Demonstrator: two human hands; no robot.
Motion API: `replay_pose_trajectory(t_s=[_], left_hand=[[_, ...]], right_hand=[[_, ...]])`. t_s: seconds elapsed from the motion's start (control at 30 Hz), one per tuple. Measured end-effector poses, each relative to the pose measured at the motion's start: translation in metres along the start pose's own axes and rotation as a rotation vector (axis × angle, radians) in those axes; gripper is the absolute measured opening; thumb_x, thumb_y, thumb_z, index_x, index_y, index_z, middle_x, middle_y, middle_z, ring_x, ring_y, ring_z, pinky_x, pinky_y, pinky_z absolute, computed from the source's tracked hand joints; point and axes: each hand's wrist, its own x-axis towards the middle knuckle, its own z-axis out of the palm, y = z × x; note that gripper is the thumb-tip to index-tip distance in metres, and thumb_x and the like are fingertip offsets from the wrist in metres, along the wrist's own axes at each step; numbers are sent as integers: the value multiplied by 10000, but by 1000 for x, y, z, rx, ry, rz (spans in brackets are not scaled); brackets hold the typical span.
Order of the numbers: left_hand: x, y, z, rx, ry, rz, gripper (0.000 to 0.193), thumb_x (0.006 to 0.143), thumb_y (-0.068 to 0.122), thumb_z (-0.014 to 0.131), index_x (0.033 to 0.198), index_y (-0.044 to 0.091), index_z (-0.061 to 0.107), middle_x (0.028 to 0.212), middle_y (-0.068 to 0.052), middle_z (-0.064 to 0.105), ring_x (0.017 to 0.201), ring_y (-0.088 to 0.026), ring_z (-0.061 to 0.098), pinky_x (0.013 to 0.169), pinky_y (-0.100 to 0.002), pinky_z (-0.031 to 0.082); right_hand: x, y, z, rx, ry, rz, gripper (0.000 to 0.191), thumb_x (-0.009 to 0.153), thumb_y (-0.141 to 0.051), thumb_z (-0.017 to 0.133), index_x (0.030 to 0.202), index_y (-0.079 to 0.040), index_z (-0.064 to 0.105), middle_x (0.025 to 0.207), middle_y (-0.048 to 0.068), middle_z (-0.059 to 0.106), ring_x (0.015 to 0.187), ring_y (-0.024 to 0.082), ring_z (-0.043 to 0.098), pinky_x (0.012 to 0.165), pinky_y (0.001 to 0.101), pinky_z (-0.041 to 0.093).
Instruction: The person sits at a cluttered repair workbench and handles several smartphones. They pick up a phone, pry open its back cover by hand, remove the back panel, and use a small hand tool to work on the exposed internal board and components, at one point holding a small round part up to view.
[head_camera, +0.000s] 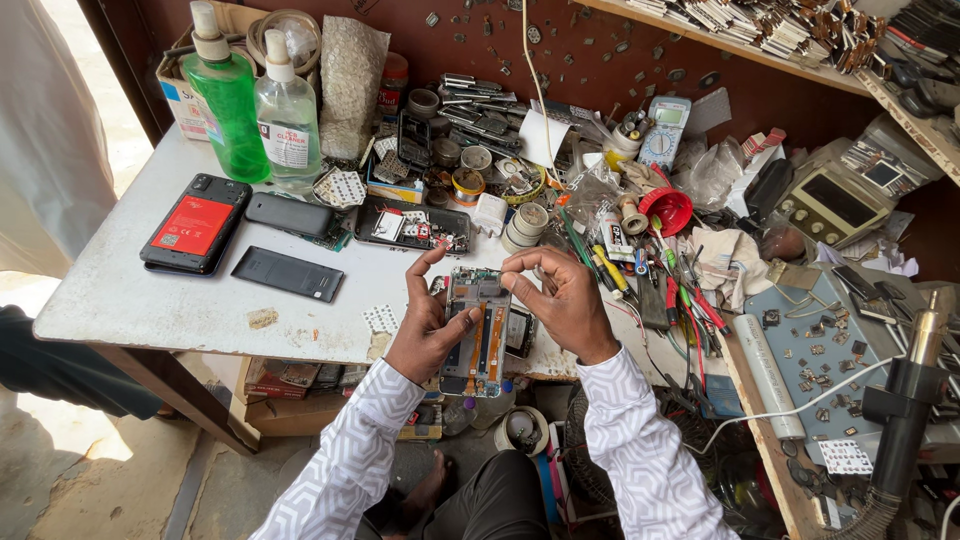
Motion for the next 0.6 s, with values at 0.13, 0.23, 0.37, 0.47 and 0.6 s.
replay_pose_trajectory(t_s=[0.13, 0.23, 0.37, 0.47, 0.6], left_hand=[[1, 1, 0, -21, 17, -47, 863, 953, -25, 606, 1576, 200, 54, 1236, -175, 647, 1116, -191, 658, 978, -346, 565], [2, 2, 0, -3, 26, -55, 863, 952, -18, 616, 1560, 204, 44, 1231, -178, 662, 1142, -196, 666, 982, -348, 565], [3, 2, 0, 32, 46, -69, 841, 961, -9, 612, 1547, 198, 46, 1206, -183, 677, 1116, -193, 678, 972, -354, 575], [4, 0, -1, 37, 68, -79, 830, 958, -6, 612, 1540, 189, 53, 1207, -190, 684, 1108, -186, 684, 963, -351, 585], [3, -5, -3, 34, 70, -23, 831, 974, -7, 620, 1555, 174, 55, 1220, -208, 682, 1101, -185, 673, 962, -319, 552]], right_hand=[[-1, 4, 5, 90, 80, -12, 139, 954, -122, 769, 1058, -31, 761, 925, -25, 699, 622, -10, 377, 537, 194, 303], [1, 6, 5, 305, 130, -41, 155, 1014, -142, 742, 1118, -27, 736, 956, -36, 694, 672, -35, 446, 569, 177, 343], [-3, 9, 0, 280, 293, 90, 195, 965, -157, 717, 1108, -26, 696, 855, -7, 680, 541, 7, 380, 473, 193, 277], [-14, 20, -1, 201, 349, -84, 165, 1019, -138, 688, 1134, -24, 657, 922, 13, 693, 742, 43, 554, 658, 207, 451], [-36, 46, 7, 302, 369, -111, 134, 1043, -108, 643, 1147, -30, 613, 930, 16, 700, 863, 80, 702, 793, 221, 553]])
